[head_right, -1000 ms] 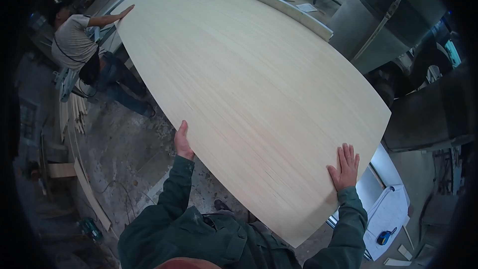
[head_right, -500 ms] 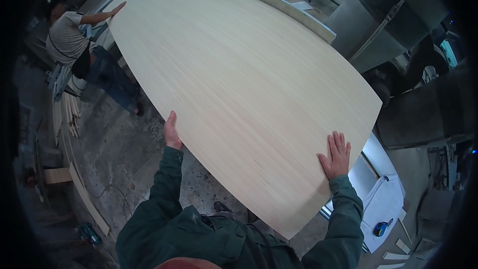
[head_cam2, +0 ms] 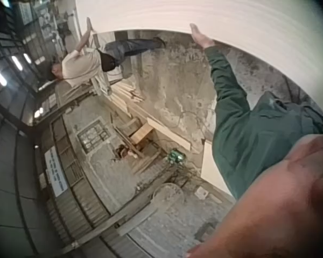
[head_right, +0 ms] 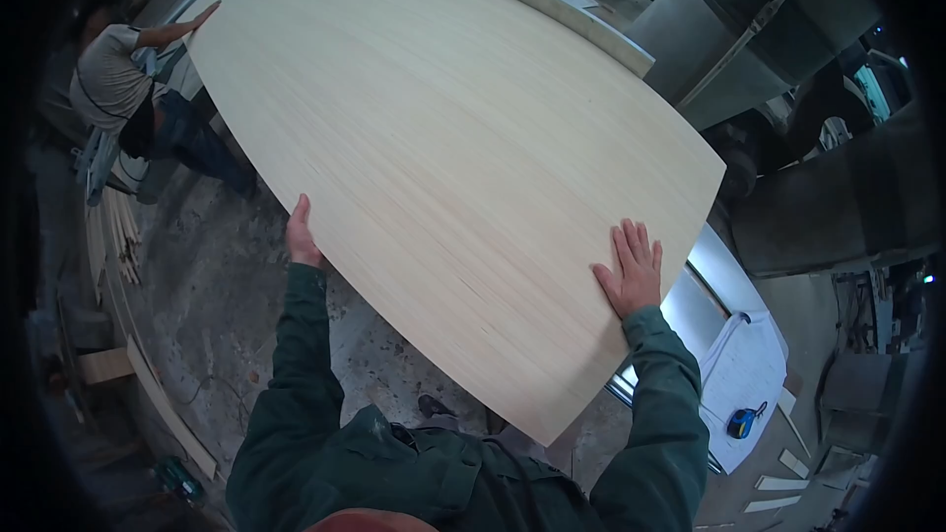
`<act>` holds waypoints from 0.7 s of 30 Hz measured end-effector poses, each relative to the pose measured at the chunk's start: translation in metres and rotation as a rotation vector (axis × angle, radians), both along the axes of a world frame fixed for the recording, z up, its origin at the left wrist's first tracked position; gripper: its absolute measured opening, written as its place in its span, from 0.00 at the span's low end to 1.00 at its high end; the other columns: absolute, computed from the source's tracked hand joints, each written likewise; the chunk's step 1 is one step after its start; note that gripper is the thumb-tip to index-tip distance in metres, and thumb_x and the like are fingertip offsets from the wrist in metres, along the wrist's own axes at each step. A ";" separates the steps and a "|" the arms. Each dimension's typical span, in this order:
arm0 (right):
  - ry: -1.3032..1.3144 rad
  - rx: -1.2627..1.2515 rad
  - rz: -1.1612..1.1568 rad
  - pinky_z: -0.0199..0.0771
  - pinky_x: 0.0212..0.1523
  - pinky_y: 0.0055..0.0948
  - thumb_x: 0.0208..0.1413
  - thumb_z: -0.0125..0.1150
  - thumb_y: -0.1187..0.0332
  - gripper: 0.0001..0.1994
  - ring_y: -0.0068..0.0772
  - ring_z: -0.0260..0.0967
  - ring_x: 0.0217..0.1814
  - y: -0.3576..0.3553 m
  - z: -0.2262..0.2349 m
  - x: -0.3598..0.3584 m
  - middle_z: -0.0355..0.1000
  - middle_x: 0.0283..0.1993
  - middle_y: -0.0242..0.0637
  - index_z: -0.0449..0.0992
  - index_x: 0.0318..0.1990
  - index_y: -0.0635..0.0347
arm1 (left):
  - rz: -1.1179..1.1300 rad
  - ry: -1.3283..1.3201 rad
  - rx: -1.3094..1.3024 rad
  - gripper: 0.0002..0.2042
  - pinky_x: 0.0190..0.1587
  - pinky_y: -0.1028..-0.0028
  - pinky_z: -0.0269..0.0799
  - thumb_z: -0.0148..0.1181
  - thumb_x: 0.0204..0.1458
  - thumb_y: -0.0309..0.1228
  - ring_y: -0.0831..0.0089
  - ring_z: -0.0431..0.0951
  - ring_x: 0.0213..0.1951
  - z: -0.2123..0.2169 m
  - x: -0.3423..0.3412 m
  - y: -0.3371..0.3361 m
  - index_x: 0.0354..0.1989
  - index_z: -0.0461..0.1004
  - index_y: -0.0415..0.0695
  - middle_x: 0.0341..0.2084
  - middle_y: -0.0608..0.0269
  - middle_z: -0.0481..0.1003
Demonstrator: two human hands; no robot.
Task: Measuring, marking, and moving large wooden panels on a production floor using a tape measure and marker.
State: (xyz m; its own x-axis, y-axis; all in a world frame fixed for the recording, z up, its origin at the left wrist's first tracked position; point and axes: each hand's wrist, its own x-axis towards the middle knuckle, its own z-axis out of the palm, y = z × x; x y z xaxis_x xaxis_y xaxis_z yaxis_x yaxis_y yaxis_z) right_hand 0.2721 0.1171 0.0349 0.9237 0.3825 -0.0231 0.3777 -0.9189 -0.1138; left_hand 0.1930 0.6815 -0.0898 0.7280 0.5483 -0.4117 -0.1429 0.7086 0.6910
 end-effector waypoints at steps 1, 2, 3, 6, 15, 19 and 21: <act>0.004 0.019 0.008 0.31 0.73 0.54 0.54 0.58 0.47 0.37 0.44 0.38 0.78 0.003 -0.001 0.001 0.49 0.74 0.39 0.59 0.68 0.55 | 0.002 0.002 0.001 0.24 0.56 0.65 0.70 0.57 0.59 0.37 0.62 0.75 0.52 0.001 -0.001 0.006 0.58 0.65 0.33 0.52 0.53 0.73; 0.007 0.036 0.014 0.30 0.73 0.54 0.55 0.57 0.48 0.37 0.44 0.38 0.78 0.004 0.000 0.002 0.49 0.75 0.40 0.58 0.68 0.55 | 0.000 0.007 0.007 0.24 0.56 0.65 0.70 0.57 0.59 0.37 0.62 0.75 0.51 0.003 -0.001 0.010 0.57 0.65 0.32 0.51 0.53 0.73; 0.008 0.035 0.016 0.30 0.73 0.54 0.55 0.57 0.48 0.37 0.44 0.38 0.78 0.005 0.000 0.003 0.49 0.75 0.40 0.58 0.68 0.55 | -0.002 0.012 0.013 0.24 0.56 0.65 0.70 0.56 0.59 0.38 0.62 0.75 0.51 0.004 0.001 0.012 0.57 0.65 0.32 0.51 0.53 0.73; -0.011 0.009 0.009 0.31 0.73 0.55 0.56 0.56 0.47 0.36 0.43 0.38 0.78 -0.003 0.001 0.004 0.49 0.75 0.39 0.58 0.69 0.54 | -0.033 0.023 0.021 0.25 0.55 0.65 0.70 0.56 0.59 0.39 0.61 0.75 0.51 0.013 0.011 -0.003 0.57 0.65 0.32 0.51 0.52 0.73; -0.039 0.044 0.026 0.33 0.72 0.55 0.57 0.54 0.44 0.35 0.43 0.40 0.78 -0.001 -0.007 0.003 0.50 0.74 0.37 0.59 0.68 0.53 | -0.019 0.026 0.072 0.23 0.56 0.65 0.69 0.53 0.61 0.38 0.63 0.74 0.52 0.030 -0.052 -0.115 0.58 0.64 0.34 0.51 0.54 0.72; -0.053 0.035 0.014 0.33 0.72 0.56 0.57 0.52 0.42 0.35 0.42 0.40 0.78 -0.007 -0.008 0.005 0.50 0.74 0.37 0.60 0.68 0.52 | -0.203 0.111 -0.001 0.24 0.60 0.66 0.66 0.50 0.61 0.35 0.66 0.70 0.57 0.078 -0.155 -0.306 0.63 0.57 0.36 0.56 0.57 0.68; -0.061 0.052 0.025 0.33 0.72 0.56 0.57 0.51 0.41 0.36 0.41 0.39 0.78 -0.004 -0.009 0.009 0.50 0.74 0.37 0.60 0.68 0.52 | -0.268 0.172 -0.172 0.25 0.59 0.67 0.66 0.53 0.60 0.31 0.67 0.70 0.56 0.097 -0.195 -0.379 0.63 0.57 0.36 0.57 0.57 0.67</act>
